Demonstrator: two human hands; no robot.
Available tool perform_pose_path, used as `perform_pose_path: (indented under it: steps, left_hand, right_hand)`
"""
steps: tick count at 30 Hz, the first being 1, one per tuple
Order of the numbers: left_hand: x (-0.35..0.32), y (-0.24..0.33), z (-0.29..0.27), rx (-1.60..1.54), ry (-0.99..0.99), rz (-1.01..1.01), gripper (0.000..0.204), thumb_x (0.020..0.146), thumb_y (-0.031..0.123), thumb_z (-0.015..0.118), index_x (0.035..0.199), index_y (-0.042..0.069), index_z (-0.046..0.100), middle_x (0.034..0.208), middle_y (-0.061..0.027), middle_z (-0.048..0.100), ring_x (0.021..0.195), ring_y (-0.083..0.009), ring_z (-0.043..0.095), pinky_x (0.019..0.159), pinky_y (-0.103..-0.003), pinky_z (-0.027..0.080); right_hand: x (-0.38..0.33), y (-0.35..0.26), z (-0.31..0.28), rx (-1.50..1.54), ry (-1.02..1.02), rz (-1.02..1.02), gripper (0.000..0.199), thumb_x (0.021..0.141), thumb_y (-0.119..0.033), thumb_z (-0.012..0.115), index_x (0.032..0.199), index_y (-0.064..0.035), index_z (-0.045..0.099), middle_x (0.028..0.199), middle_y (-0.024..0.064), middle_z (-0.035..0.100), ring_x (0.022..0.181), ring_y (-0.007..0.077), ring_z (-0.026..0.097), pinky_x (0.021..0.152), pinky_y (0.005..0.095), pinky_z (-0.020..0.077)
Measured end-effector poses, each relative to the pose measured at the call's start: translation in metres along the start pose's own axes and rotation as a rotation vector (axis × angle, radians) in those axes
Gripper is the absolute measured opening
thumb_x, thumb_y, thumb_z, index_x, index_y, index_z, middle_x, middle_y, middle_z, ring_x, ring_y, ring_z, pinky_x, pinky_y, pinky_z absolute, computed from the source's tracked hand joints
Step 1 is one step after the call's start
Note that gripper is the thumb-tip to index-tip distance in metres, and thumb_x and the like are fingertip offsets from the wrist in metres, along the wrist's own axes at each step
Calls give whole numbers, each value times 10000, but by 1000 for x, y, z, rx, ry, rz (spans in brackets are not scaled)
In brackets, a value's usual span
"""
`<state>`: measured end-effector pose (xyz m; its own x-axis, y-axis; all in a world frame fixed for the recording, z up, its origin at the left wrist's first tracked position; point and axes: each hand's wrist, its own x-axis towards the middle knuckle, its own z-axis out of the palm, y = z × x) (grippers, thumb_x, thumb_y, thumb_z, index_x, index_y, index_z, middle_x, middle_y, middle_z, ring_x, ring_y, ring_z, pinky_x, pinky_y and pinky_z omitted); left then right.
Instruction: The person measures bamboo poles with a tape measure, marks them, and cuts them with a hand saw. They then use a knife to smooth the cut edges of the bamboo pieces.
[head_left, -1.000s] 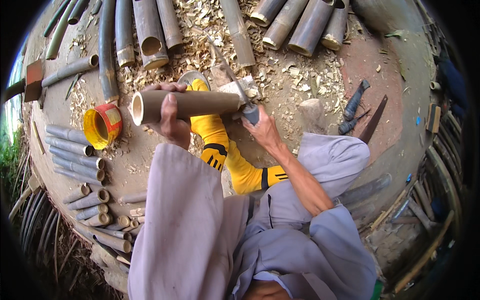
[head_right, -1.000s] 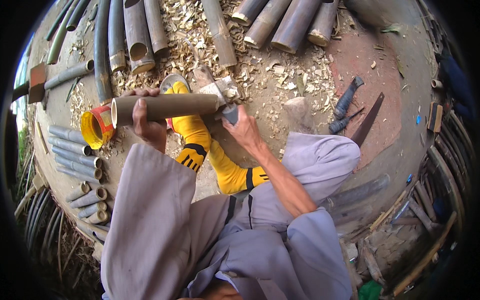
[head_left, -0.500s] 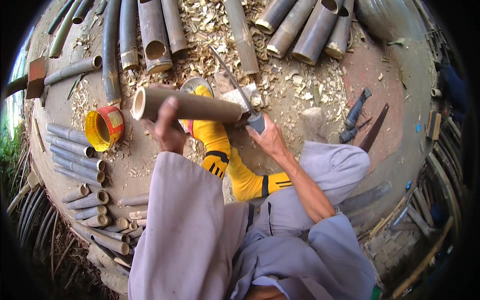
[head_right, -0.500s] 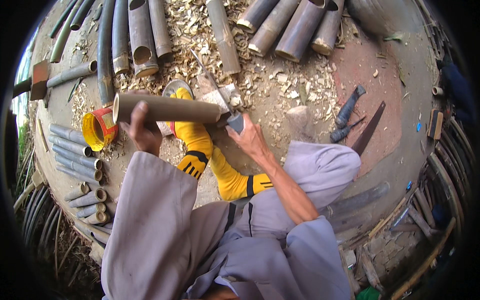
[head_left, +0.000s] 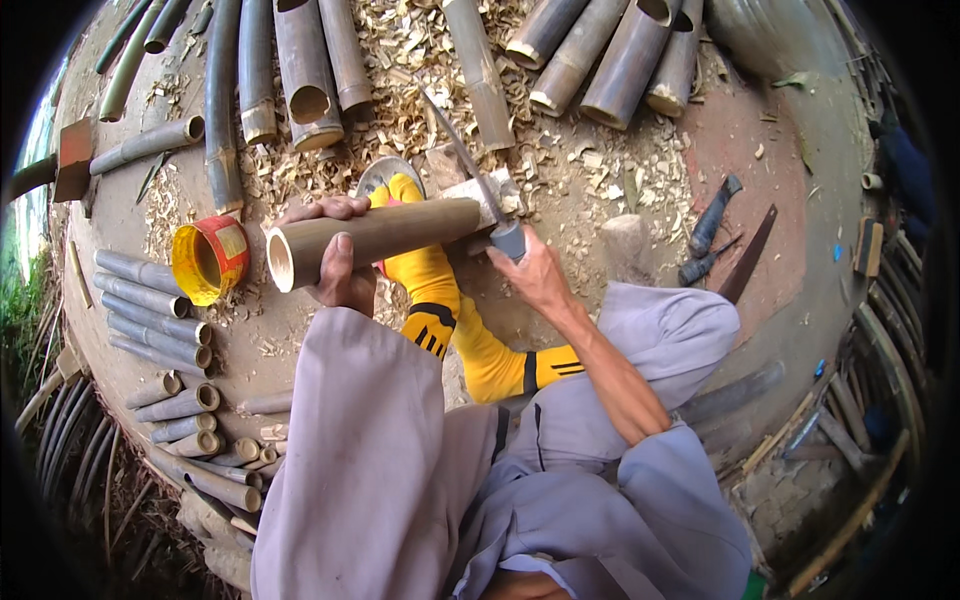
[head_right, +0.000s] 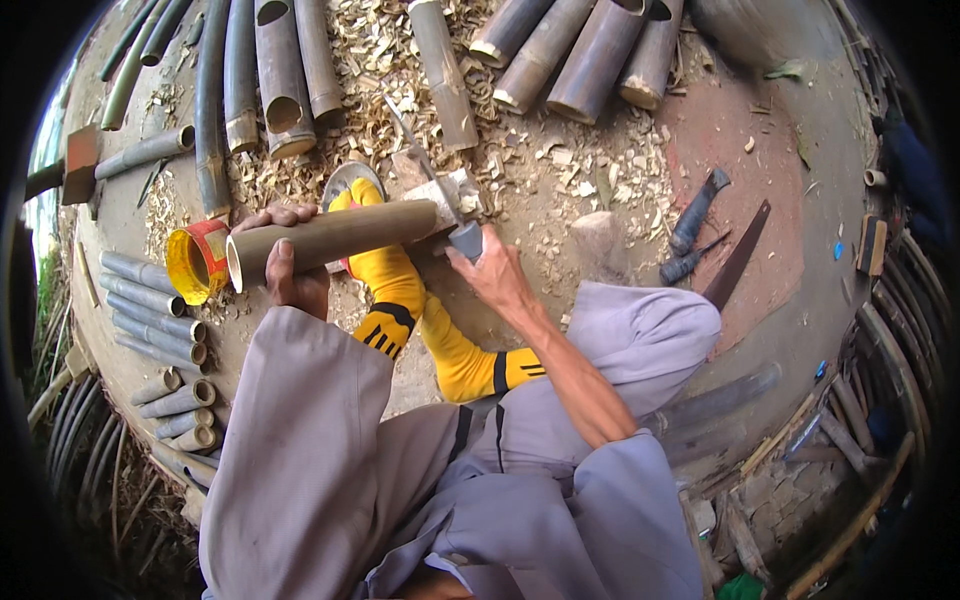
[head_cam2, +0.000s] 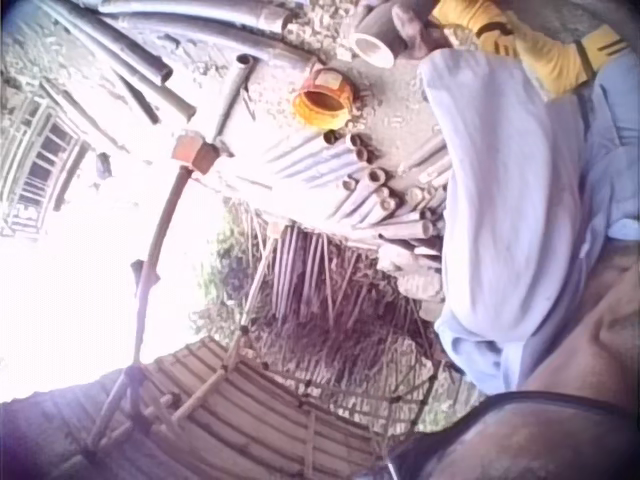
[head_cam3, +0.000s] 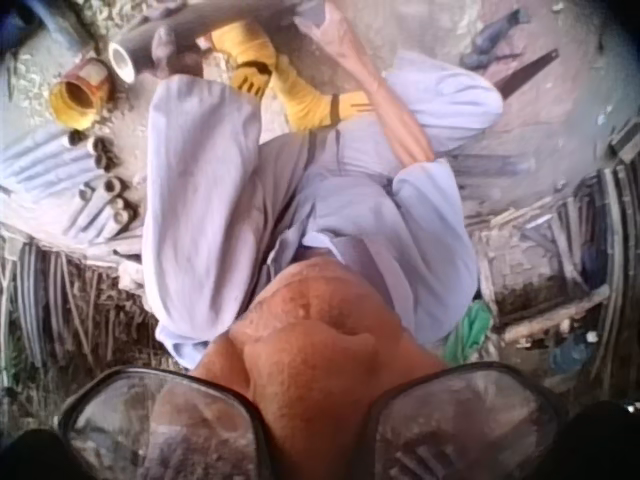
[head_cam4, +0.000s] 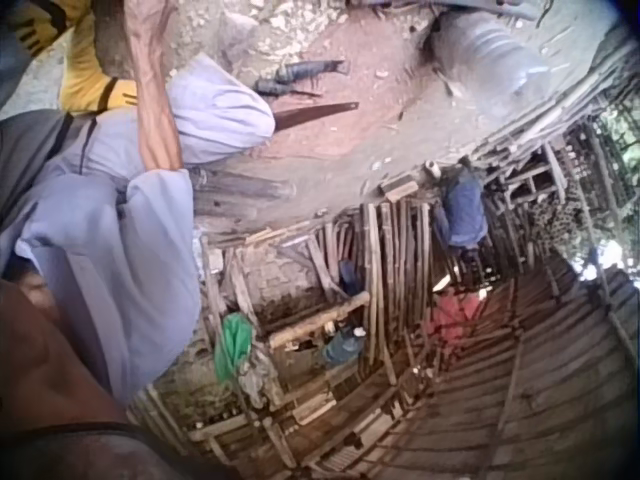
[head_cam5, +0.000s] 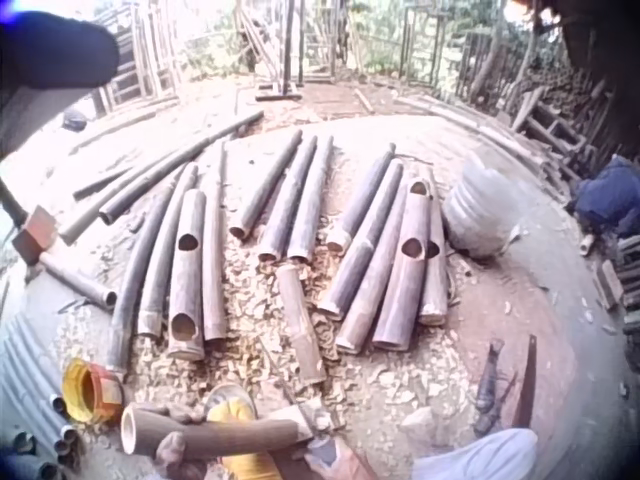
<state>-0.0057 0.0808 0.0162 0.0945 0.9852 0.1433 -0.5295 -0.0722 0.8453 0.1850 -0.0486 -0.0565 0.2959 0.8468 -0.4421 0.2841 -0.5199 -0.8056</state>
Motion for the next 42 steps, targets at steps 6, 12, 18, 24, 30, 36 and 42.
perform_pose_path:
  steps: [6,12,18,24,30,36,42]
  left_hand:
    - [-6,7,-14,59,-54,-4,482,741,138,737,1105,52,434,926,-145,570,926,-283,560,893,-457,457]
    - [1,9,-26,225,-174,114,487,710,191,735,1067,7,460,925,-179,586,918,-303,576,870,-465,466]
    - [-1,13,-44,374,-227,44,560,629,289,715,1058,-6,509,983,-167,509,930,-280,516,854,-427,445]
    - [13,24,-9,263,106,-286,529,642,150,687,1107,-18,498,978,-155,578,935,-282,565,894,-449,442]
    - [10,10,2,73,331,7,452,755,167,645,1144,66,437,899,-110,561,854,-264,557,875,-463,451]
    - [-2,3,4,22,189,0,437,745,137,619,1135,98,427,935,-92,515,873,-247,531,906,-453,429]
    - [-7,10,10,128,-55,93,446,754,124,640,1140,83,420,944,-117,518,932,-265,524,919,-457,412]
  right_hand:
    - [-33,-57,-15,125,166,-315,372,801,-267,720,965,0,519,767,147,657,688,250,677,586,333,539]
    - [-2,0,4,22,-51,56,395,797,-280,718,968,17,521,828,193,669,698,328,676,605,366,541]
    - [-33,-56,-15,146,115,-269,344,809,-265,709,927,-1,522,769,155,665,658,277,677,580,362,531]
    - [-7,21,3,-43,-42,-28,369,841,-301,673,1005,-4,526,862,188,668,768,288,681,659,378,545]
    - [-22,-19,-4,56,45,-130,435,853,-309,654,1102,15,506,860,201,662,775,311,681,659,388,541]
    - [-42,-62,-17,67,229,-390,410,866,-282,648,1084,13,465,801,188,655,755,307,686,609,361,546]
    - [-18,-23,-1,-63,-51,-31,432,858,-336,650,1050,17,489,824,220,669,796,355,675,625,396,544]
